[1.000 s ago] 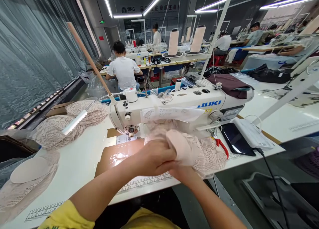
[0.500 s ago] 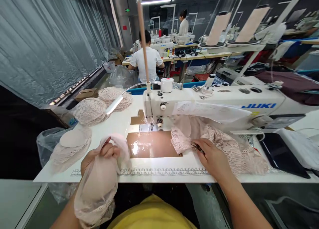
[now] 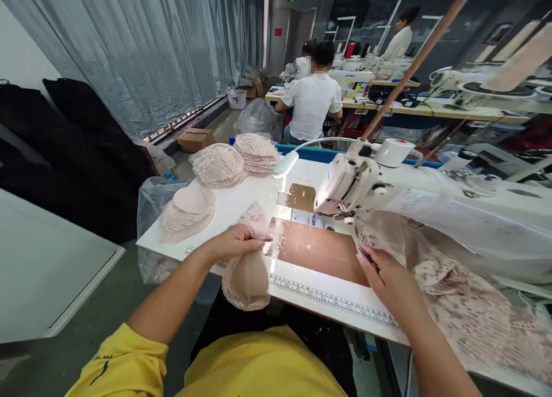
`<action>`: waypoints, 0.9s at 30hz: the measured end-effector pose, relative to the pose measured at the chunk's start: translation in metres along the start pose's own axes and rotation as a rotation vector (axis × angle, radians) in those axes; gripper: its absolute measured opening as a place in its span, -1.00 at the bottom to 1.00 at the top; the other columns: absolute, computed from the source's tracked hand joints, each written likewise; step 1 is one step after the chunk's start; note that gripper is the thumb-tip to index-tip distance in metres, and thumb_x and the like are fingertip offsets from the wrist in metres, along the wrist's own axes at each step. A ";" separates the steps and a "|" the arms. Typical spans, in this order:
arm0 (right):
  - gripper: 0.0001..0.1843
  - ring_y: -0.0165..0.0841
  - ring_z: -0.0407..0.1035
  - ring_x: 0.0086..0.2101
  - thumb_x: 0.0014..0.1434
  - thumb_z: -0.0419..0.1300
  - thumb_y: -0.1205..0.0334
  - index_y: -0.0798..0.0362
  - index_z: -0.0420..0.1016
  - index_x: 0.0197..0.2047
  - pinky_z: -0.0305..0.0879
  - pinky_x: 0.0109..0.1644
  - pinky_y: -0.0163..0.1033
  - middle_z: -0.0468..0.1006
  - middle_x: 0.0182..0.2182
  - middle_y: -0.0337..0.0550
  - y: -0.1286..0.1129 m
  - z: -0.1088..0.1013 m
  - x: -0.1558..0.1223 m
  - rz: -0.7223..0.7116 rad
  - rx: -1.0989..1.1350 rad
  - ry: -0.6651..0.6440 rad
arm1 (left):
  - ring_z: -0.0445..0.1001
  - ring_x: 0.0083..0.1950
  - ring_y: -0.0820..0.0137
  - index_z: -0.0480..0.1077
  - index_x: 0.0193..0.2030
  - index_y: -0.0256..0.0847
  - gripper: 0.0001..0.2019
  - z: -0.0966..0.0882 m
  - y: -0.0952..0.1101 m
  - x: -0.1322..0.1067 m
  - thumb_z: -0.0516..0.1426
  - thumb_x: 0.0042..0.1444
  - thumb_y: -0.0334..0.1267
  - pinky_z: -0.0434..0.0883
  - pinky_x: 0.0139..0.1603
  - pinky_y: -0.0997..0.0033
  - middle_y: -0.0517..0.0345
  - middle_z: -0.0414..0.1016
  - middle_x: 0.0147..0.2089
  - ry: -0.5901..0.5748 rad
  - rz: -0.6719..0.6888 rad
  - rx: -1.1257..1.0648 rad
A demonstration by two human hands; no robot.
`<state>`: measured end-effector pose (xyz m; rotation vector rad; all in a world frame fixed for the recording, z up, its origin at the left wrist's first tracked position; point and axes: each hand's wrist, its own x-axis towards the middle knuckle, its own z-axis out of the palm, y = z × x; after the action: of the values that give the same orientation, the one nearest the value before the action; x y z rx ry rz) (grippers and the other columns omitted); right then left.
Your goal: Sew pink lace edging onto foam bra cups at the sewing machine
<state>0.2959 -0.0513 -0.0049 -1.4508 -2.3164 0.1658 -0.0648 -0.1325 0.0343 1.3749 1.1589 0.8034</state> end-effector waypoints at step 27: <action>-0.54 -0.37 0.28 -0.51 0.18 0.09 -0.14 0.06 0.57 -0.42 0.19 -0.43 -0.27 0.44 -0.56 -0.20 -0.138 0.026 0.026 -0.077 0.869 -0.500 | 0.41 -0.09 0.32 0.41 -0.06 -0.30 -0.61 -0.006 0.012 0.019 0.27 -0.05 -0.24 0.34 -0.15 0.47 0.08 0.47 -0.11 -0.450 0.090 0.114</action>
<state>0.1606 -0.0883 0.0210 -0.9155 -2.1538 1.4416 -0.0631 -0.1119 0.0438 1.6100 0.8035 0.4586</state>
